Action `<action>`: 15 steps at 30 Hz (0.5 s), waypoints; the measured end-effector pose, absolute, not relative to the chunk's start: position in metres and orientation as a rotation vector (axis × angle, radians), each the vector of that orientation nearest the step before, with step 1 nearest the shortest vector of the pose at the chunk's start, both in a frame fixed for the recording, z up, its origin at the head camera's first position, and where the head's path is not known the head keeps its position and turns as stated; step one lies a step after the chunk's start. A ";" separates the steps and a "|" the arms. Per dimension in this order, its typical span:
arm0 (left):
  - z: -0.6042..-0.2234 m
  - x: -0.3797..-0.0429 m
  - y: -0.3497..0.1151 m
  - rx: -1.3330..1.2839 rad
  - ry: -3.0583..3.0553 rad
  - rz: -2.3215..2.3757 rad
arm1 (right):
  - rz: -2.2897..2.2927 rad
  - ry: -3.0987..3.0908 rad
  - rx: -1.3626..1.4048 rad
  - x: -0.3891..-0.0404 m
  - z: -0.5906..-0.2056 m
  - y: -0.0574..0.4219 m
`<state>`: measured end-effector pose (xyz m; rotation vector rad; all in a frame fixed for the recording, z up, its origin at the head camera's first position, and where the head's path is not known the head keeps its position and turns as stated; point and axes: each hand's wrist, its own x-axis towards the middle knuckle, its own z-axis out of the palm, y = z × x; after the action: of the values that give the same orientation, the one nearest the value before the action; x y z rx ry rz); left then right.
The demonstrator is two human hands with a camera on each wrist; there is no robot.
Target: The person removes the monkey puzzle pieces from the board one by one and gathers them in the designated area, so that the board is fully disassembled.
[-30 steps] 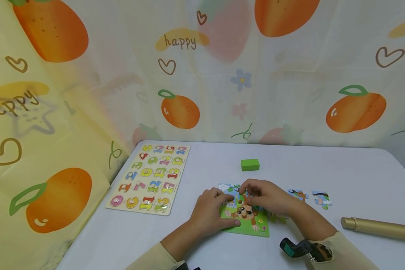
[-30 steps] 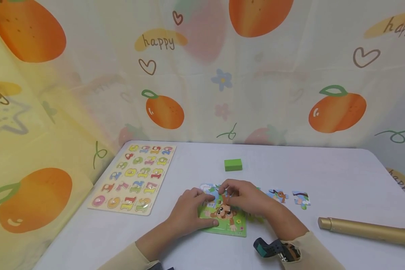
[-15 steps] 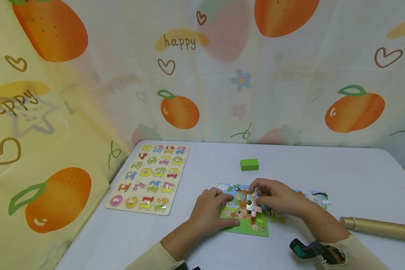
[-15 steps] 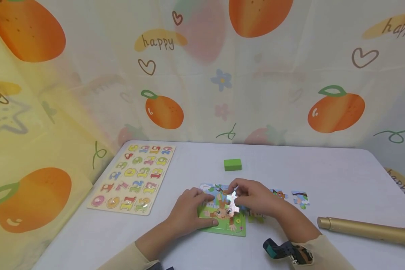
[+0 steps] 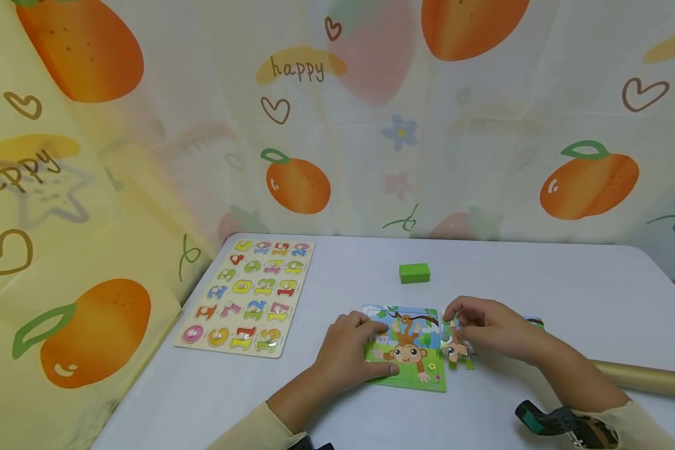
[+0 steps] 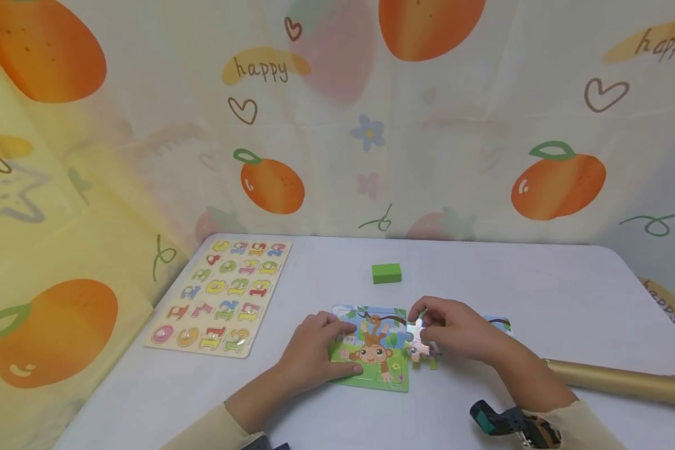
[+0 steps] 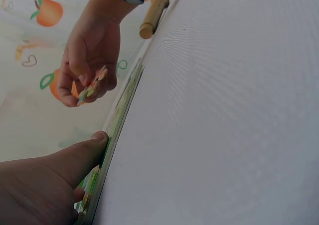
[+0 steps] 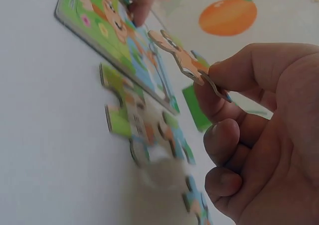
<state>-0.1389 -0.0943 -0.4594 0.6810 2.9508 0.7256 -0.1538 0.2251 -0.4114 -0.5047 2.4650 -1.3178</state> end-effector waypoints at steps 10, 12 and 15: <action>-0.459 -0.139 -0.094 0.687 2.947 0.713 | -1.217 2.517 -0.480 -0.147 -0.413 0.262; -0.458 -0.139 -0.094 0.689 2.951 0.710 | -1.193 2.524 -0.470 -0.146 -0.413 0.268; -0.458 -0.138 -0.095 0.688 2.957 0.710 | -1.177 2.516 -0.464 -0.145 -0.414 0.275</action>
<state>-0.1384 -0.0945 -0.4580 0.6881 2.9570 0.7104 -0.1450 0.2753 -0.4135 -0.4644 2.5160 -1.1766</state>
